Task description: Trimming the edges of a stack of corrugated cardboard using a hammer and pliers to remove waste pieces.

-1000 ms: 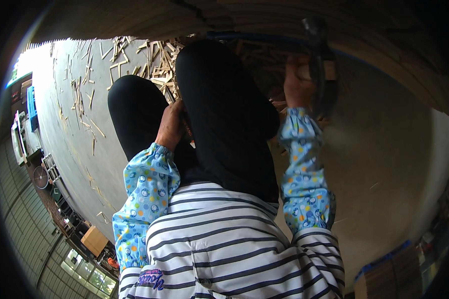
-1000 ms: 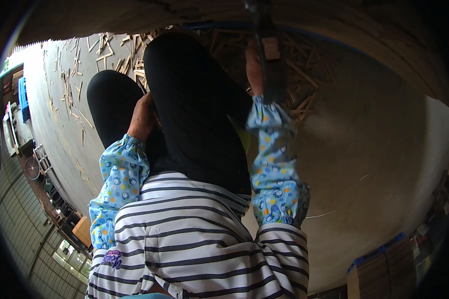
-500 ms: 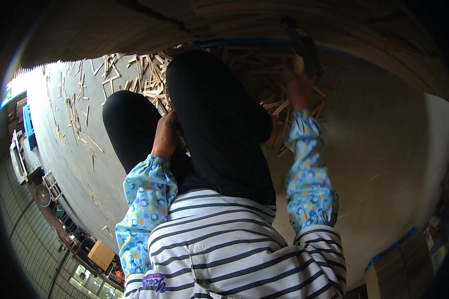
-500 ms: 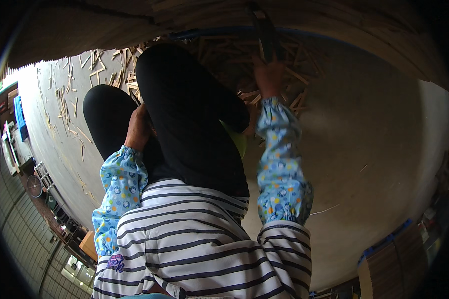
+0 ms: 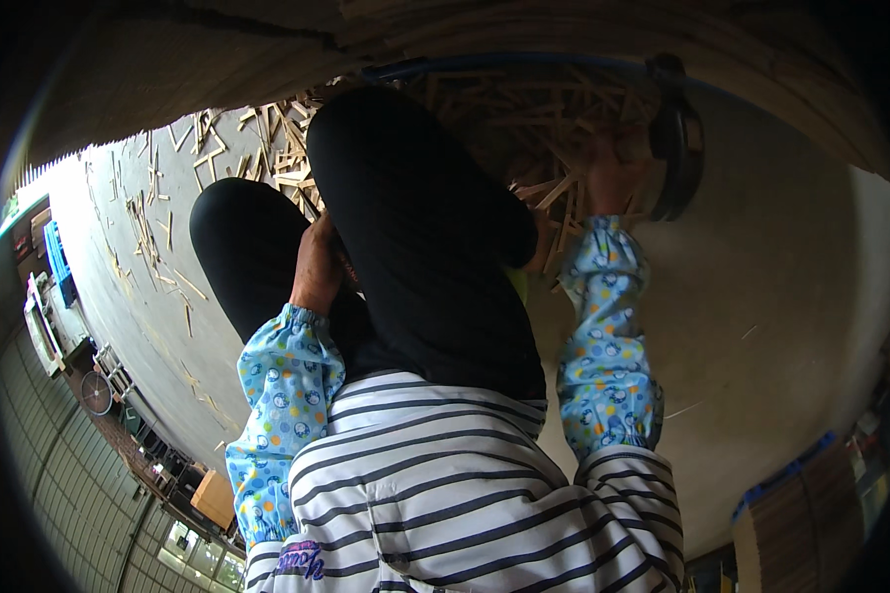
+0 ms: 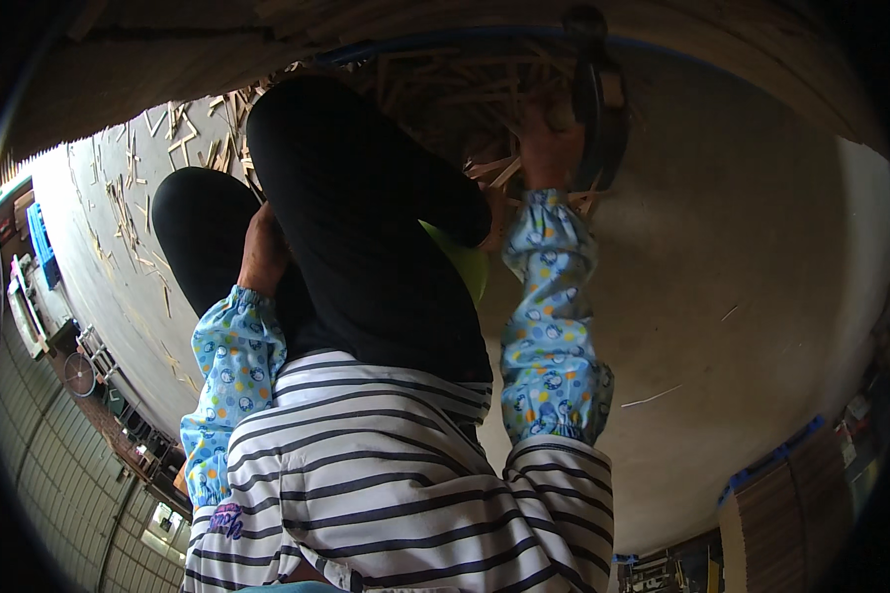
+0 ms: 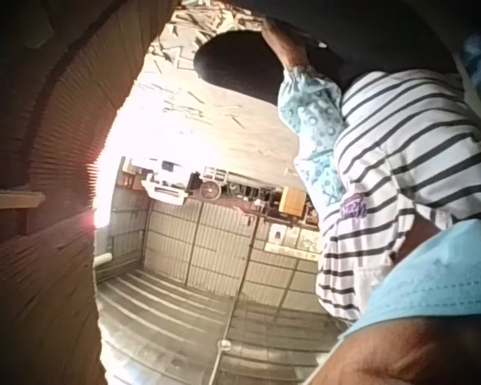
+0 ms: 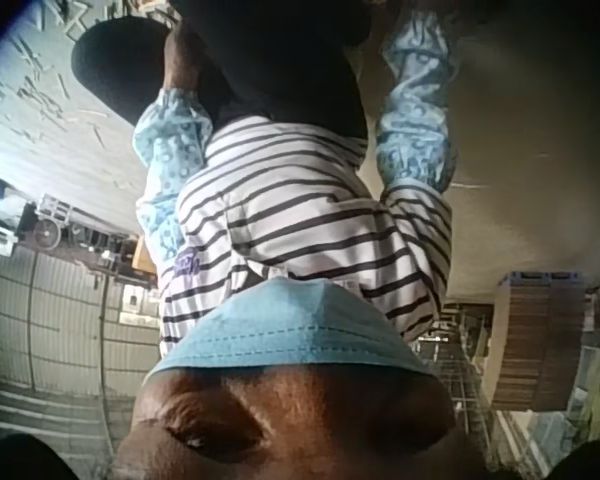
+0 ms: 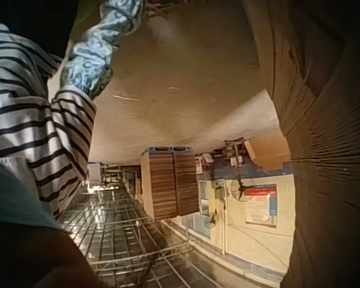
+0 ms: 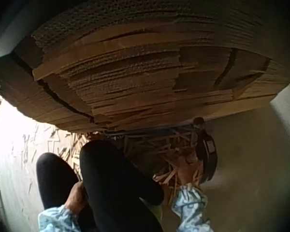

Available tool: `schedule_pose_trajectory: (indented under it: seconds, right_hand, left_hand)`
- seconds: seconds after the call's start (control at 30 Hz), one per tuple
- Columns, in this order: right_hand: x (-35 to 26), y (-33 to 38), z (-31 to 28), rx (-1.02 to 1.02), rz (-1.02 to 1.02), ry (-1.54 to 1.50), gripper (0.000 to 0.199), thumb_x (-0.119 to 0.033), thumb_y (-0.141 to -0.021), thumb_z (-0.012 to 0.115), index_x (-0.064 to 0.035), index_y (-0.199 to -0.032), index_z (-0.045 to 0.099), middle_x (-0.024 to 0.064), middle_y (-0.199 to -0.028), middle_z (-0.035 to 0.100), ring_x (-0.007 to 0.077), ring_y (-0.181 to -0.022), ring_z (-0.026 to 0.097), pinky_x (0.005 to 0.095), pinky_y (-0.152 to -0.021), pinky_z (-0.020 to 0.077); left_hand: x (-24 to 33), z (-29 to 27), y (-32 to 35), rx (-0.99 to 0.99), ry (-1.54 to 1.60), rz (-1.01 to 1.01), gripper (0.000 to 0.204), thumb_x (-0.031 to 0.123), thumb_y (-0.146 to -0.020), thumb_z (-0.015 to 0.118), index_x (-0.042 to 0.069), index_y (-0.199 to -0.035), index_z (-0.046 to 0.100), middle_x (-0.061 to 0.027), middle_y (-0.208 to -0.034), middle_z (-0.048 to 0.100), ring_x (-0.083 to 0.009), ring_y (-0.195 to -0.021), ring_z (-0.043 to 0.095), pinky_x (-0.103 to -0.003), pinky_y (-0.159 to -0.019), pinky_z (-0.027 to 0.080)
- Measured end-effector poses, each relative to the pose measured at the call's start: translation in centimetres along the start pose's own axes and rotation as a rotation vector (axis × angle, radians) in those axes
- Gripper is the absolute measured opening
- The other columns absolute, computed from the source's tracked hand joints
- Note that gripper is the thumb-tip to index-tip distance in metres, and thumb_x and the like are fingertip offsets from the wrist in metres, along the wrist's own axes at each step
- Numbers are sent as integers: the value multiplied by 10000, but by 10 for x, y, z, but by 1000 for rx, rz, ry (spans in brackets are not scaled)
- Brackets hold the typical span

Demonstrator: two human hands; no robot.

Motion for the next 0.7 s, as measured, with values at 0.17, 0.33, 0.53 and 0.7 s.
schedule_pose_trajectory:
  seconds: [0.17,0.33,0.53,0.7]
  right_hand:
    - [106,-22,-2,134,-765,734,244,-173,-839,576,-23,-1029,604,79,-764,606,213,-628,577,368,-580,485]
    - [127,-3,18,-109,-189,555,283,-210,-846,573,-109,-1110,591,125,-774,599,241,-609,561,419,-600,474]
    - [112,1,33,-226,79,313,480,-327,-799,628,-61,-1182,517,171,-898,571,282,-746,556,461,-658,448]
    - [97,7,57,-293,286,322,544,-295,-809,633,-51,-1263,458,196,-1079,561,350,-877,560,490,-740,462]
  left_hand:
    - [7,32,-1,-56,32,-9,314,241,-890,458,-33,-989,575,-93,-931,620,-155,-816,579,-240,-740,445]
    - [7,21,4,-41,-53,90,331,261,-886,454,-33,-974,576,-91,-910,621,-155,-801,581,-253,-725,453]
    - [14,34,1,31,163,-53,324,269,-870,460,-17,-951,588,-71,-874,621,-140,-762,581,-258,-668,451]
    - [1,5,-12,27,147,-28,233,239,-836,485,19,-835,563,-32,-751,557,-135,-669,518,-250,-617,415]
Point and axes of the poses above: each hand's wrist, its own y-axis away from the middle knuckle, its own z-axis out of the palm, x = y × z, the point moved 2 cm from there along -y, towards the middle knuckle
